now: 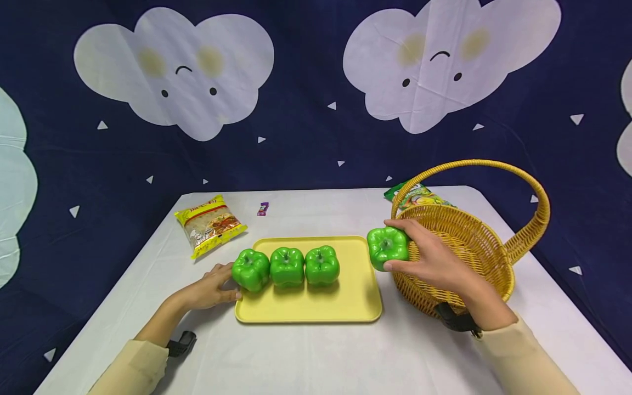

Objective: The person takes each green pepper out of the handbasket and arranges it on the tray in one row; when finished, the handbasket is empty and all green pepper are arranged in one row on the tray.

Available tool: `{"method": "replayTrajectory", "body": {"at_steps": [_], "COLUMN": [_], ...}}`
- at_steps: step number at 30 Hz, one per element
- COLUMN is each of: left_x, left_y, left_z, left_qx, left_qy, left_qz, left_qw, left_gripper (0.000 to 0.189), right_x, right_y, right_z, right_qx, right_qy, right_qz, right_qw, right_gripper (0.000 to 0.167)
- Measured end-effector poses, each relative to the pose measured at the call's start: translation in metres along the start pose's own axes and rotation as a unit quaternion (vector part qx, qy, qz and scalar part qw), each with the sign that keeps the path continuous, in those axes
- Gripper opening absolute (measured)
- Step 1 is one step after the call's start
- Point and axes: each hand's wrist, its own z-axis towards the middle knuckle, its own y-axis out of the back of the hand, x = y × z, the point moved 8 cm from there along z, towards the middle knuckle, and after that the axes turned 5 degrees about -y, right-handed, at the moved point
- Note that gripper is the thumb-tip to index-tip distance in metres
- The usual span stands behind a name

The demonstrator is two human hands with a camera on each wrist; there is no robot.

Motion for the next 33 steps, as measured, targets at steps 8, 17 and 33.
{"method": "replayTrajectory", "body": {"at_steps": [8,17,33], "left_x": [0.000,-0.001,-0.001], "left_y": [0.001,0.001,0.001], "left_z": [0.000,-0.001,-0.001], "left_qx": [-0.002,-0.004,-0.002], "left_qy": [0.003,0.001,0.000], "left_qz": [0.003,0.004,-0.003], "left_qw": [1.0000,1.0000,1.0000], "left_gripper": [0.074,0.074,0.074], "right_x": [0.000,-0.004,-0.008], "right_y": [-0.020,-0.042,-0.068], "right_z": [0.009,0.016,0.025], "right_qx": [0.009,0.043,0.088], "right_qy": [0.007,-0.008,-0.021], "right_qz": [0.002,-0.006,-0.028], "right_qw": [0.9999,0.9990,0.9955], "right_gripper": [0.071,0.070,0.067]}}
